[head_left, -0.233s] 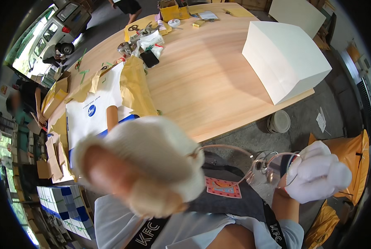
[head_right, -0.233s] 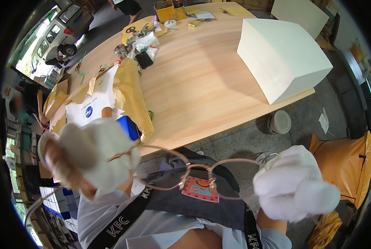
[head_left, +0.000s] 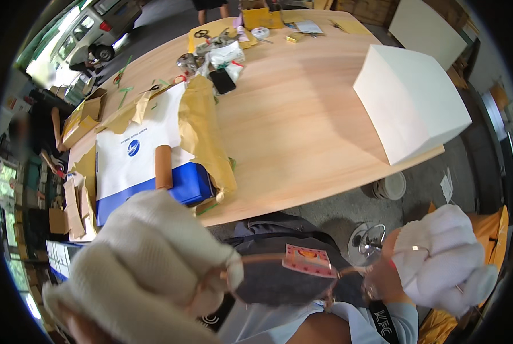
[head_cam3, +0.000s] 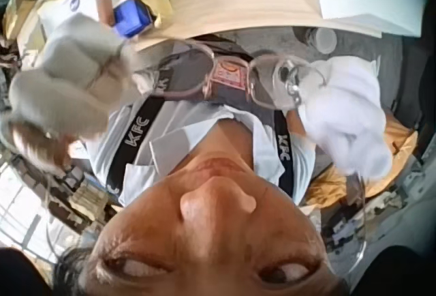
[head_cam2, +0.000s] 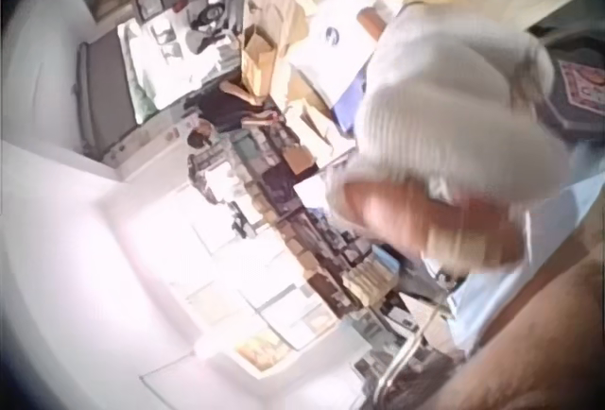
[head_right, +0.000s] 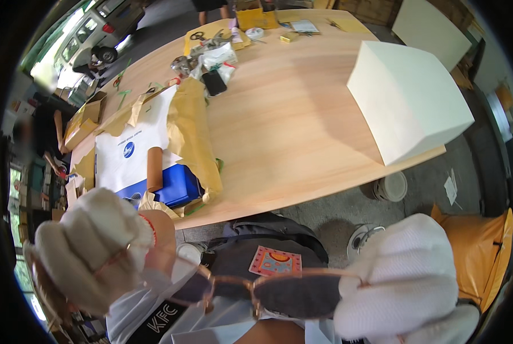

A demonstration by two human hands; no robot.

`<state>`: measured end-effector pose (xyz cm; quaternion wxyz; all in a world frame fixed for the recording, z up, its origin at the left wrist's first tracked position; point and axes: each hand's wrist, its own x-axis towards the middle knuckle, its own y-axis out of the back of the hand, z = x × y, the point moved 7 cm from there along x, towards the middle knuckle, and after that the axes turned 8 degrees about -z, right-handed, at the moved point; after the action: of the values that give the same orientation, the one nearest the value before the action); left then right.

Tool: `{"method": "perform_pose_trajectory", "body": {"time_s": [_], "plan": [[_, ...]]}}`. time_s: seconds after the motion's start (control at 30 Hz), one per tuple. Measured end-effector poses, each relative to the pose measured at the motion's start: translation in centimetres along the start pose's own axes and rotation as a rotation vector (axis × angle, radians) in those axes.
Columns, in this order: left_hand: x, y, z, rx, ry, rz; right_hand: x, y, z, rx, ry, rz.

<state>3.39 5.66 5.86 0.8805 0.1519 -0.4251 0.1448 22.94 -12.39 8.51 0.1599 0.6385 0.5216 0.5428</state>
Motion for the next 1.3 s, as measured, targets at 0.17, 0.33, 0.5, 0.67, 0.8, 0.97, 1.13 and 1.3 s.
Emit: {"method": "perform_pose_trajectory", "body": {"time_s": [0.17,0.33,0.5,0.67,0.8,0.97,1.13,1.3], "plan": [[-0.5,2.5,-0.9,0.047,-0.050,0.027,4.0,-1.1,1.2,0.212,0.240,0.063],[-0.3,4.1,-1.4,0.101,-0.084,0.066,6.4,-2.1,3.7,0.508,0.520,0.265],[0.6,4.8,-3.0,0.143,-0.092,0.100,7.3,-2.8,6.9,0.671,0.679,0.425],[1.9,5.1,-6.8,0.176,-0.078,0.151,6.9,-3.3,11.0,0.734,0.707,0.552],[0.9,8.1,-19.1,0.278,0.197,0.355,5.9,-6.5,17.1,0.668,0.401,0.601],[-9.3,16.6,-45.6,0.649,1.045,0.416,0.6,-19.2,29.5,0.646,-0.552,0.469],[-14.8,22.5,-55.6,1.159,1.530,0.283,-8.8,-29.1,37.0,0.403,-0.838,0.116],[-18.1,24.3,-59.5,1.432,1.561,0.133,-17.1,-33.7,39.6,0.414,-1.012,0.104]]}}
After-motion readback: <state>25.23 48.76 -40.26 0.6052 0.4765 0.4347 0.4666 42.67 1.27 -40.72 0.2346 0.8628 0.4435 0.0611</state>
